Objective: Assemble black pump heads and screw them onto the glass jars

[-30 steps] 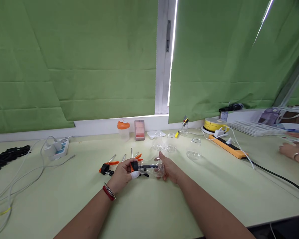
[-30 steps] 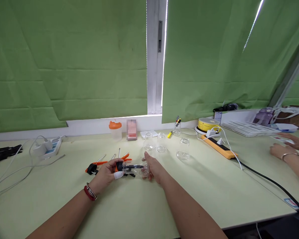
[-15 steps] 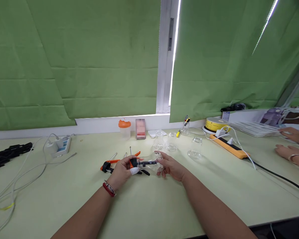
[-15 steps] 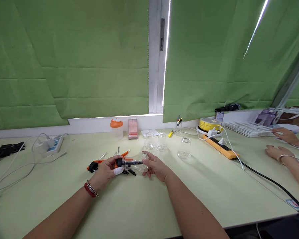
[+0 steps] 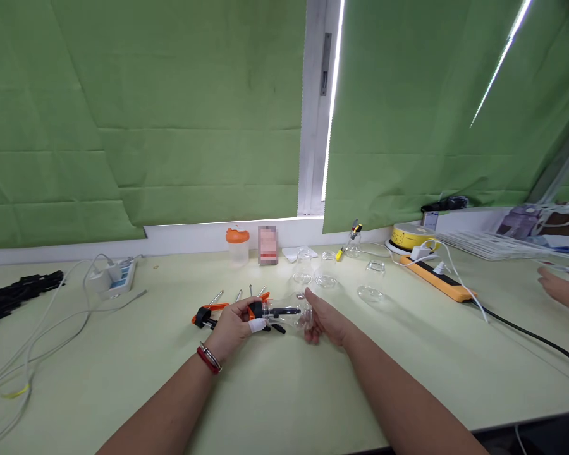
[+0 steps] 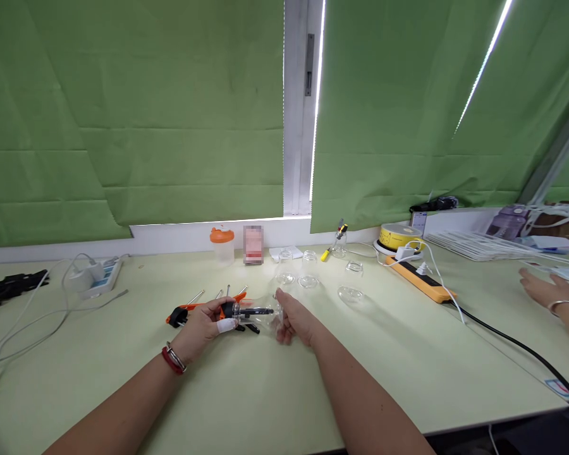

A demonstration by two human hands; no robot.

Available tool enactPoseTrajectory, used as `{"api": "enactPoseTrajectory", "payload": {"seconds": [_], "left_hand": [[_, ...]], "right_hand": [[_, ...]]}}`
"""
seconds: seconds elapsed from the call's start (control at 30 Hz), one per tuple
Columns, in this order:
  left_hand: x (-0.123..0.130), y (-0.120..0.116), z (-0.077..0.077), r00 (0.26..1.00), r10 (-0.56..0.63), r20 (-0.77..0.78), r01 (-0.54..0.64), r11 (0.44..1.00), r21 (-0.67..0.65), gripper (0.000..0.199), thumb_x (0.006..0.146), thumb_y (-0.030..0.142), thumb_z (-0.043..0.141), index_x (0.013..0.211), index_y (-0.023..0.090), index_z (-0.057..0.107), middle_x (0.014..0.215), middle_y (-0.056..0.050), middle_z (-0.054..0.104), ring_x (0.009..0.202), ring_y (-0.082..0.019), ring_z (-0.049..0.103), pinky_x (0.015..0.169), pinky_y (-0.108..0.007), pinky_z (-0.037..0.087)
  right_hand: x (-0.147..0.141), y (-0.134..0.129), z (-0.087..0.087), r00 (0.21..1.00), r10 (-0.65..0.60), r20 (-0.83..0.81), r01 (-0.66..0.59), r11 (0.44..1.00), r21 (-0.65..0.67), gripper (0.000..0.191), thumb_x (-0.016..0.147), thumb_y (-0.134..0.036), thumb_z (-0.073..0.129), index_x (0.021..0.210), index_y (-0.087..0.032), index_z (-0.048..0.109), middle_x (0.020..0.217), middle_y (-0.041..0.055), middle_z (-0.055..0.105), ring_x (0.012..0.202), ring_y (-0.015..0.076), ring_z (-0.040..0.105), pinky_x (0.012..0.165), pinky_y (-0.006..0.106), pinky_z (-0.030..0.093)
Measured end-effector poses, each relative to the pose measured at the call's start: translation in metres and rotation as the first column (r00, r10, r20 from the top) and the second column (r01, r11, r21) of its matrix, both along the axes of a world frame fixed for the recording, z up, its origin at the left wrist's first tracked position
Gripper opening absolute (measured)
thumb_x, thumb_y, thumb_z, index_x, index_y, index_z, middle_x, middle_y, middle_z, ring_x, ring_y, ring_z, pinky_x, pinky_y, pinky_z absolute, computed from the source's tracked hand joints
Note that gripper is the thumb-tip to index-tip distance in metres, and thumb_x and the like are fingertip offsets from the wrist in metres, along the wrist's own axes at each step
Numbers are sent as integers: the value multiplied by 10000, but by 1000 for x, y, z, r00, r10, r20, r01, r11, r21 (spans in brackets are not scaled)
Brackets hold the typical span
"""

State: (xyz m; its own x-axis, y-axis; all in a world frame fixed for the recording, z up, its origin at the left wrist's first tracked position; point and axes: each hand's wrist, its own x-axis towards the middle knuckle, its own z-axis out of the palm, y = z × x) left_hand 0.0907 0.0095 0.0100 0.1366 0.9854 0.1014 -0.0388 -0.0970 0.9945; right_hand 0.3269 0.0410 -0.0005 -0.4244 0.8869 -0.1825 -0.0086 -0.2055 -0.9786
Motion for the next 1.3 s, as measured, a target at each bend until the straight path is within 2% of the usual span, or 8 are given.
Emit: {"api": "enactPoseTrajectory", "payload": {"seconds": [0.1,0.17,0.3,0.5,0.67,0.83,1.03,1.3], "left_hand": [[-1,0,2,999,-4,34,4,1000,-1,537,541,252,816,1042,179,636,1023,-68,709,946,-243,645,889,-405,494],[-1,-1,4,999,-18,37,18,1000,7,523,549,247,812,1035,174,635,1021,-70,710,941,-244,646,892,-412,489],[1,-3,8,999,-12,39,12,1000,-5,516,547,232,813,1025,158,634,1039,-88,707,939,-245,643,883,-407,493],[0,-4,8,998,-57,29,57,998,5,533,579,229,798,1076,155,618,1061,-99,697,942,-239,641,883,-394,498],[-1,-2,1,1000,-14,-24,14,1000,4,538,550,211,811,1056,161,636,1006,-75,705,896,-218,643,846,-358,518],[-2,2,-4,999,-6,-38,6,1000,17,540,543,212,811,1052,167,636,1029,-83,697,903,-217,640,841,-353,520],[-6,3,-4,999,-30,-23,31,998,52,501,591,216,786,1065,182,626,1048,-74,697,978,-226,628,862,-338,510],[-3,1,-4,999,-44,-6,44,998,34,494,590,203,786,1059,183,632,1034,-64,697,948,-211,632,850,-326,516]], "right_hand": [[3,-2,5,993,55,-107,-40,991,129,670,755,-540,614,1321,-328,325,1170,87,530,722,177,661,503,276,514],[6,-3,7,987,90,-132,-64,979,191,723,709,-397,714,1322,-365,333,1260,75,437,798,178,660,588,295,535],[9,-1,4,986,108,-128,-84,979,183,652,734,-373,695,1298,-333,371,1134,59,491,720,175,674,571,289,522],[6,4,0,994,98,-51,-90,985,145,508,793,-539,569,1188,-244,448,842,24,611,494,129,612,417,231,451],[5,10,-11,997,65,40,-66,997,34,632,821,-710,304,1113,-173,466,619,34,636,372,121,524,346,221,399],[4,10,-13,999,54,8,-54,999,1,672,821,-721,275,1157,-162,437,712,68,656,437,144,589,377,236,436],[8,3,0,991,118,-56,-113,990,84,696,766,-462,628,1344,-302,277,963,64,639,608,179,673,437,234,470],[8,7,-7,994,94,60,-97,994,58,602,832,-671,351,1205,-206,438,588,10,641,335,88,468,314,170,309]]}}
